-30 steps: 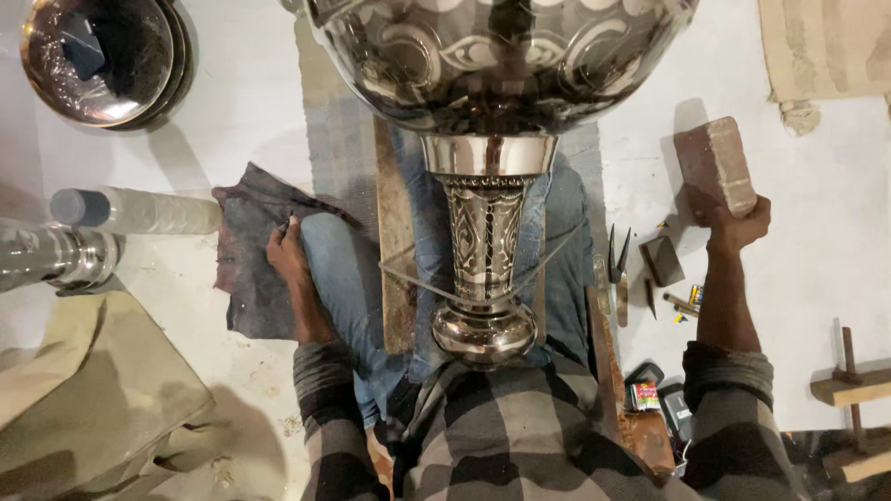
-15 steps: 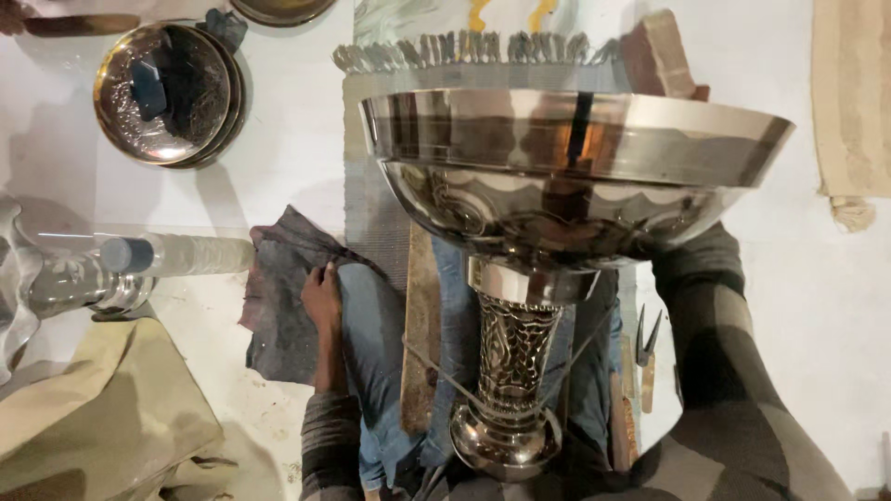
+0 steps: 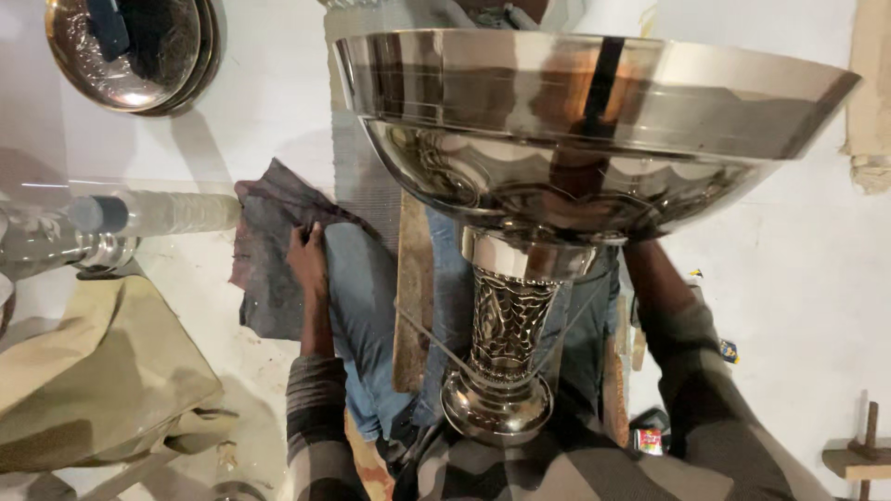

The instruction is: The person sits on the floor and repeatedly strikes a silver metal vessel with a wooden mallet. They hold a chisel-like tool against the vessel's surface while hammering, then rotate the vessel to work on different sections.

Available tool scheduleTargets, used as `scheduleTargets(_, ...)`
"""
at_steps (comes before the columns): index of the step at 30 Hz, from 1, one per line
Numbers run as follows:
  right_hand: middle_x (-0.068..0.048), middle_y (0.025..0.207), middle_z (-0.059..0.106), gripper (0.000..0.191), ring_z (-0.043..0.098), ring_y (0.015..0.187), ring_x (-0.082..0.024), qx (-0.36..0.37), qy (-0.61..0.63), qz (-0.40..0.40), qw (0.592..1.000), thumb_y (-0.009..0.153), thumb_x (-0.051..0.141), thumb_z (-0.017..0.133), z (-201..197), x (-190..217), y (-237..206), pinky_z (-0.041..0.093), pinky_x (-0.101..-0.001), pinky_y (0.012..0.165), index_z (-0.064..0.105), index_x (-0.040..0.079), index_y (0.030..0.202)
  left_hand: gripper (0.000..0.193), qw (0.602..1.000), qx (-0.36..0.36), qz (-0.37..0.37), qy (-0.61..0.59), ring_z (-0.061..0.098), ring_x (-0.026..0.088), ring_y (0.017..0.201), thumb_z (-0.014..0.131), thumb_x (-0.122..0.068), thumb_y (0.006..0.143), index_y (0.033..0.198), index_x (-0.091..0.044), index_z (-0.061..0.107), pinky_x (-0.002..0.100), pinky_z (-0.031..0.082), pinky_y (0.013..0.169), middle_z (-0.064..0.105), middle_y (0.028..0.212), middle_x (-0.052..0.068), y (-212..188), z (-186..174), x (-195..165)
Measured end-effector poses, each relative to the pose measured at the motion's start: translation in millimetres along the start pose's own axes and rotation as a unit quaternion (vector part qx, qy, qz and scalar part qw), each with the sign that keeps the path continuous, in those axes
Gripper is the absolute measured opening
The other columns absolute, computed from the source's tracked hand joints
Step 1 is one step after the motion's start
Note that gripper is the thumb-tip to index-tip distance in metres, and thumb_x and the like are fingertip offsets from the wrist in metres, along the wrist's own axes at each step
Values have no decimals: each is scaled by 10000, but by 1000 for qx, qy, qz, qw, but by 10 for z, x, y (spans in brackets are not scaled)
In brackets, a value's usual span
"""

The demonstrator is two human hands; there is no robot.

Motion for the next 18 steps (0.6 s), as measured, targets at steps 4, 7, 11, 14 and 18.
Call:
scheduleTargets(4, -216, 1507, 509, 356, 434, 1424, -371, 10, 40, 2, 999, 968, 189, 660, 114, -305, -1259, 320, -404, 1183, 674, -31, 1249, 278, 995, -67, 44, -58, 501, 190, 744, 736, -176, 911, 891, 52, 579, 367, 457, 703, 587, 794, 126, -117, -99, 75)
scheduleTargets(7, -225, 1562, 485, 357, 407, 1482, -391, -18, 153, 58, 986, 1001, 198, 638, 116, -443, -2028, 289, -410, 1225, 683, -30, 1272, 278, 990, -115, 51, -64, 464, 131, 673, 758, -118, 882, 786, 32, 545, 332, 442, 632, 549, 702, 52, -194, -166, 138)
scheduleTargets(11, -221, 1485, 616, 489, 528, 1447, -377, -52, 244, 181, 951, 1074, 347, 554, -32, -580, -2837, 375, -423, 1210, 633, -1, 1409, 262, 993, -24, 36, -113, 424, 102, 705, 767, -127, 960, 837, 2, 576, 291, 385, 616, 517, 764, -10, -346, -129, 258)
scheduleTargets(14, -268, 1385, 648, 605, 610, 1335, -390, -60, -17, 167, 984, 927, 299, 630, -266, -381, -3324, 459, -448, 1140, 570, 10, 1455, 128, 942, 124, -80, -301, 533, 63, 819, 699, -58, 936, 1046, -56, 632, 216, 440, 714, 585, 915, -42, -432, -227, 414)
scheduleTargets(18, -284, 1219, 713, 823, 696, 1116, -434, 154, -146, 444, 871, 940, 380, 638, -587, -398, -3935, 542, -502, 973, 362, 174, 1687, 263, 942, 141, -42, -301, 499, 85, 809, 682, -103, 961, 1220, -100, 632, 265, 449, 735, 566, 944, -46, -631, -477, 376)
Point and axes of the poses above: each hand's wrist, its own y-axis towards the middle knuckle, its own z-axis out of the palm, x = y × z, the point moved 5 cm from there along y, towards the middle knuckle
